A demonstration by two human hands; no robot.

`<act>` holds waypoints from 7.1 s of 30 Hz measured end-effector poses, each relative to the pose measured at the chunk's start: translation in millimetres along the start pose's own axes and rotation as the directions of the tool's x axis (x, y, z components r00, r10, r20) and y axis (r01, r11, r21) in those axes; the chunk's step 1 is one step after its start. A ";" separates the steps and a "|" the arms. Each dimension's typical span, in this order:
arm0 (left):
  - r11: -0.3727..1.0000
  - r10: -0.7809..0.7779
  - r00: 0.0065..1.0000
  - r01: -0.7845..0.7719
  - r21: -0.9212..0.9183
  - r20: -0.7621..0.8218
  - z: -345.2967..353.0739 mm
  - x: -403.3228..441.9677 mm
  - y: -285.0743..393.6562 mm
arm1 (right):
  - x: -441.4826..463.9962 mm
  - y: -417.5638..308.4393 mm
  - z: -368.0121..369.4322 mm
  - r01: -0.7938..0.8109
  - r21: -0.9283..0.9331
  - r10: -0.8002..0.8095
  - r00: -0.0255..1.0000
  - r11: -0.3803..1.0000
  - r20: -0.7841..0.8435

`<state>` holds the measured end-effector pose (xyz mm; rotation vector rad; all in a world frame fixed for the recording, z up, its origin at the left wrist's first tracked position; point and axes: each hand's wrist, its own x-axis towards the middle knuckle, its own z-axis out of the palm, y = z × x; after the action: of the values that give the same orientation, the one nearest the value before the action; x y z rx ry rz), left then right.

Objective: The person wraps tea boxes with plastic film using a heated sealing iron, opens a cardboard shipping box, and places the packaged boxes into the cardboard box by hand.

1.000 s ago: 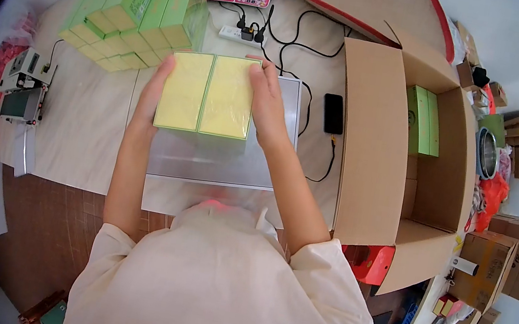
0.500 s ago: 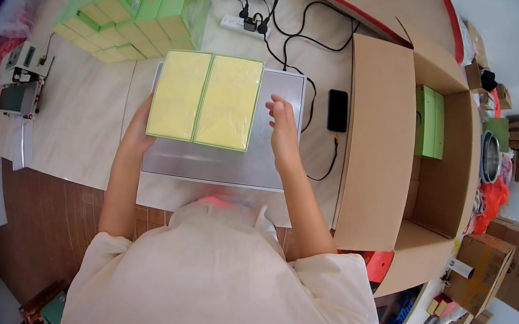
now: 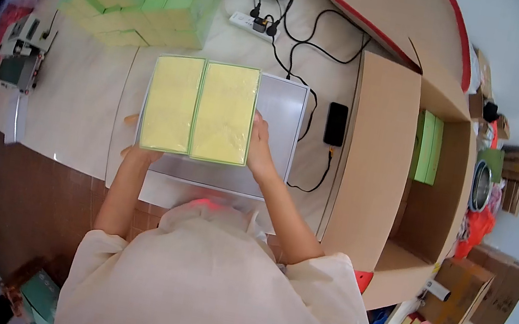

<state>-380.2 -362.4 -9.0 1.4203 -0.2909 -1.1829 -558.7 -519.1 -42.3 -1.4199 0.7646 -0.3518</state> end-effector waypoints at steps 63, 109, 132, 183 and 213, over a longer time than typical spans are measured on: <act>0.991 0.027 0.979 0.001 0.133 -0.204 -88.6 -21.4 -16.7 | 7.0 -71.6 16.3 -0.028 -0.163 0.003 0.988 0.986 -0.154; 0.940 0.101 0.990 -0.129 -0.315 -0.103 -99.7 0.9 -5.7 | -24.5 -19.9 22.3 -0.018 -0.397 -0.110 0.949 0.918 -0.296; 0.894 0.392 0.776 -0.449 0.004 -0.495 22.2 -42.0 -40.7 | 75.3 -101.4 77.4 -0.065 -0.311 0.239 0.793 0.948 0.561; 0.375 0.902 0.432 -0.812 0.447 0.028 15.6 -63.0 -22.6 | -94.2 -55.0 43.1 0.521 0.250 -0.465 0.849 0.816 -0.251; 0.668 0.741 0.643 -0.735 0.114 -0.192 7.2 -22.2 4.1 | -50.6 -40.3 21.5 0.266 0.397 -0.159 0.946 0.878 -0.282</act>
<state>-393.9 -351.1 6.6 1.2392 -0.6605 -0.3267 -572.1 -476.6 9.2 -1.0490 0.6711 -0.8302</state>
